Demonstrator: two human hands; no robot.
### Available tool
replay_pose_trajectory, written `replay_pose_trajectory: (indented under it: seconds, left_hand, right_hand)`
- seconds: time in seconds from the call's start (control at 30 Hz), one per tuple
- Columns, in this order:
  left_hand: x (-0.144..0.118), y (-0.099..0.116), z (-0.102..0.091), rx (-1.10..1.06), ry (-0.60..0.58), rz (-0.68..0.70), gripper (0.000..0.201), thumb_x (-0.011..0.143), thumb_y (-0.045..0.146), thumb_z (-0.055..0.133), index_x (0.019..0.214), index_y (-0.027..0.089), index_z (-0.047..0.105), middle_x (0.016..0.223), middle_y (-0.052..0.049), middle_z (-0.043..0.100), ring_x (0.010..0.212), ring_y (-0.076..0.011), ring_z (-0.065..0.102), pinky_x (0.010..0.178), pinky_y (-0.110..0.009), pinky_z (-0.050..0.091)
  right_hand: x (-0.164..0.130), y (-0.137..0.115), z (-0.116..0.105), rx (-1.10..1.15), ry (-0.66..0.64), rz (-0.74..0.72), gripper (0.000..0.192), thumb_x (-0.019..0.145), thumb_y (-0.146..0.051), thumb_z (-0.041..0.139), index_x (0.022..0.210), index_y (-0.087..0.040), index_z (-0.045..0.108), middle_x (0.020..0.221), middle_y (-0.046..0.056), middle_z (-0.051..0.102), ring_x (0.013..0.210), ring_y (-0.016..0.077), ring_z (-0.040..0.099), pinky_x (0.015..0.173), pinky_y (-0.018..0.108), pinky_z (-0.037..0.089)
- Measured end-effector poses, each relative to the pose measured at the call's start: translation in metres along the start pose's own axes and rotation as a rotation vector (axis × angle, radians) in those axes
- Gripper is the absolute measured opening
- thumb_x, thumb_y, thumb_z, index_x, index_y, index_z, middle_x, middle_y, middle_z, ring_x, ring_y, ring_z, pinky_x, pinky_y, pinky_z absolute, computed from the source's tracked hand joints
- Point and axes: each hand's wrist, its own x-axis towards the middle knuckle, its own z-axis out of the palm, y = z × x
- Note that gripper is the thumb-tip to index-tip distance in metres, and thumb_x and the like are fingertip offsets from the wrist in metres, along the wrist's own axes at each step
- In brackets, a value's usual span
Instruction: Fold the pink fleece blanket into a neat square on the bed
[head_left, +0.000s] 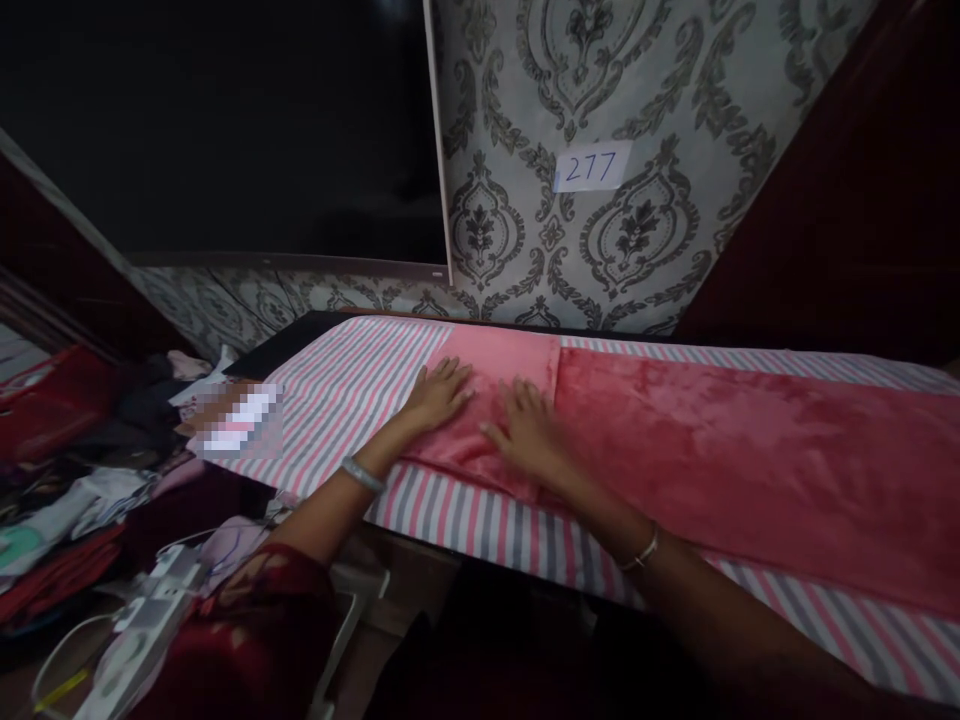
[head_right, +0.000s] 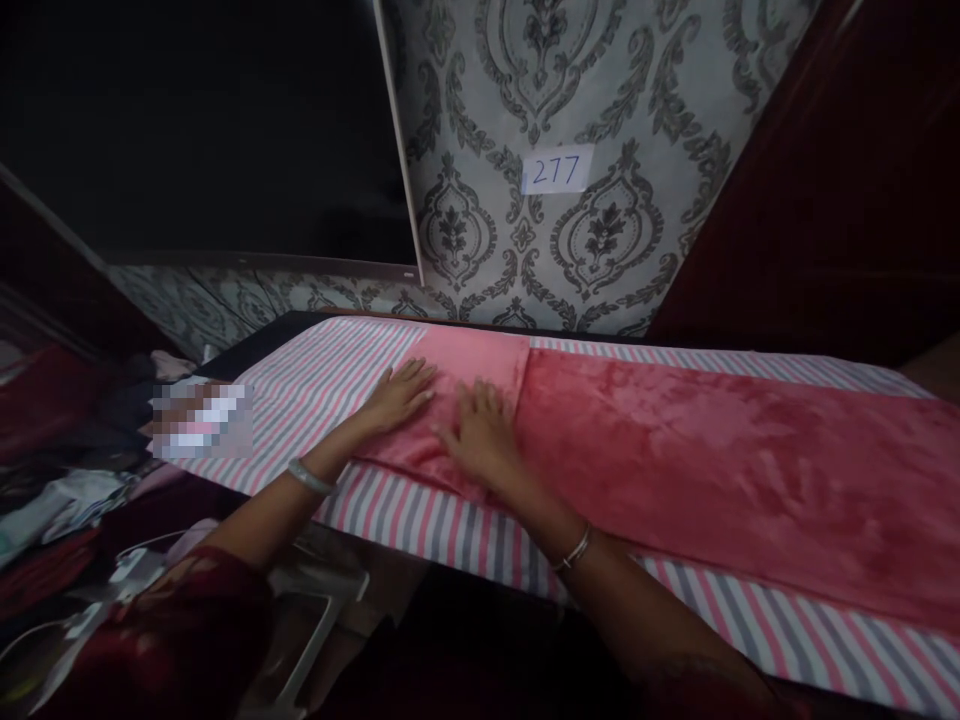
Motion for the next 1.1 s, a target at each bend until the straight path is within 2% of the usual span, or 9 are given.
replay_pose_trajectory:
  seconds: [0.13, 0.3, 0.53, 0.63, 0.77, 0.87, 0.93, 1.1]
  left_hand:
    - [-0.029, -0.001, 0.019, 0.043, -0.031, 0.016, 0.065, 0.099, 0.056, 0.035, 0.156, 0.026, 0.028, 0.166, -0.011, 0.017, 0.153, -0.0302, 0.012, 0.120, -0.060, 0.014]
    - [-0.034, -0.012, 0.040, 0.043, -0.003, 0.016, 0.068, 0.098, 0.058, 0.038, 0.158, 0.028, 0.024, 0.167, -0.010, 0.011, 0.154, -0.0316, 0.008, 0.119, -0.062, 0.015]
    - [-0.028, -0.015, 0.034, 0.078, -0.033, -0.006, 0.065, 0.099, 0.051, 0.037, 0.158, 0.027, 0.023, 0.166, -0.012, 0.012, 0.154, -0.0314, 0.008, 0.116, -0.063, 0.020]
    - [-0.028, -0.015, 0.029, 0.112, -0.036, -0.017, 0.064, 0.099, 0.049, 0.037, 0.158, 0.028, 0.023, 0.166, -0.011, 0.013, 0.154, -0.0305, 0.009, 0.116, -0.062, 0.022]
    - [-0.028, -0.011, 0.018, 0.120, -0.074, -0.043, 0.064, 0.099, 0.049, 0.034, 0.158, 0.027, 0.023, 0.166, -0.010, 0.013, 0.154, -0.0283, 0.010, 0.117, -0.060, 0.022]
    - [-0.017, 0.004, 0.008, 0.119, -0.041, -0.060, 0.064, 0.100, 0.048, 0.030, 0.158, 0.025, 0.022, 0.166, -0.010, 0.014, 0.153, -0.0281, 0.012, 0.118, -0.061, 0.018]
    - [-0.001, 0.022, 0.001, 0.101, -0.035, -0.013, 0.061, 0.100, 0.045, 0.027, 0.158, 0.025, 0.023, 0.165, -0.010, 0.016, 0.153, -0.0261, 0.012, 0.119, -0.059, 0.014]
    - [0.062, 0.078, -0.010, 0.038, -0.110, 0.131, 0.061, 0.100, 0.045, 0.025, 0.158, 0.025, 0.023, 0.166, -0.008, 0.017, 0.153, -0.0217, 0.013, 0.122, -0.053, 0.012]
  right_hand:
    - [-0.030, -0.003, 0.013, -0.047, -0.102, -0.121, 0.089, 0.091, -0.070, 0.041, 0.158, -0.013, 0.026, 0.165, 0.017, 0.013, 0.153, 0.0363, 0.003, 0.121, 0.056, 0.006]
    - [-0.037, 0.016, 0.031, -0.072, -0.083, -0.173, 0.091, 0.090, -0.072, 0.040, 0.158, -0.012, 0.027, 0.165, 0.017, 0.011, 0.153, 0.0340, 0.003, 0.122, 0.052, 0.004]
    - [-0.034, 0.011, 0.027, 0.020, -0.072, -0.159, 0.093, 0.089, -0.072, 0.046, 0.157, -0.012, 0.028, 0.164, 0.019, 0.010, 0.153, 0.0350, 0.003, 0.123, 0.051, 0.004]
    - [-0.037, 0.011, 0.017, 0.060, -0.088, -0.171, 0.090, 0.090, -0.067, 0.050, 0.157, -0.011, 0.027, 0.164, 0.019, 0.012, 0.153, 0.0337, 0.002, 0.123, 0.050, 0.004]
    - [-0.050, 0.017, -0.002, 0.148, -0.131, -0.166, 0.080, 0.094, -0.060, 0.047, 0.157, -0.014, 0.027, 0.164, 0.017, 0.014, 0.153, 0.0311, 0.006, 0.123, 0.051, 0.010]
    - [-0.062, 0.022, -0.011, 0.165, -0.089, -0.184, 0.071, 0.097, -0.053, 0.046, 0.156, -0.017, 0.030, 0.165, 0.013, 0.015, 0.153, 0.0306, 0.006, 0.122, 0.055, 0.010]
    - [-0.068, 0.025, -0.008, 0.155, -0.069, -0.226, 0.066, 0.097, -0.052, 0.046, 0.156, -0.023, 0.033, 0.165, 0.009, 0.015, 0.153, 0.0292, 0.004, 0.122, 0.057, 0.007]
    - [-0.075, 0.032, 0.011, 0.157, -0.107, -0.255, 0.070, 0.095, -0.060, 0.049, 0.156, -0.033, 0.029, 0.166, 0.005, 0.017, 0.153, 0.0278, 0.006, 0.122, 0.056, 0.007]
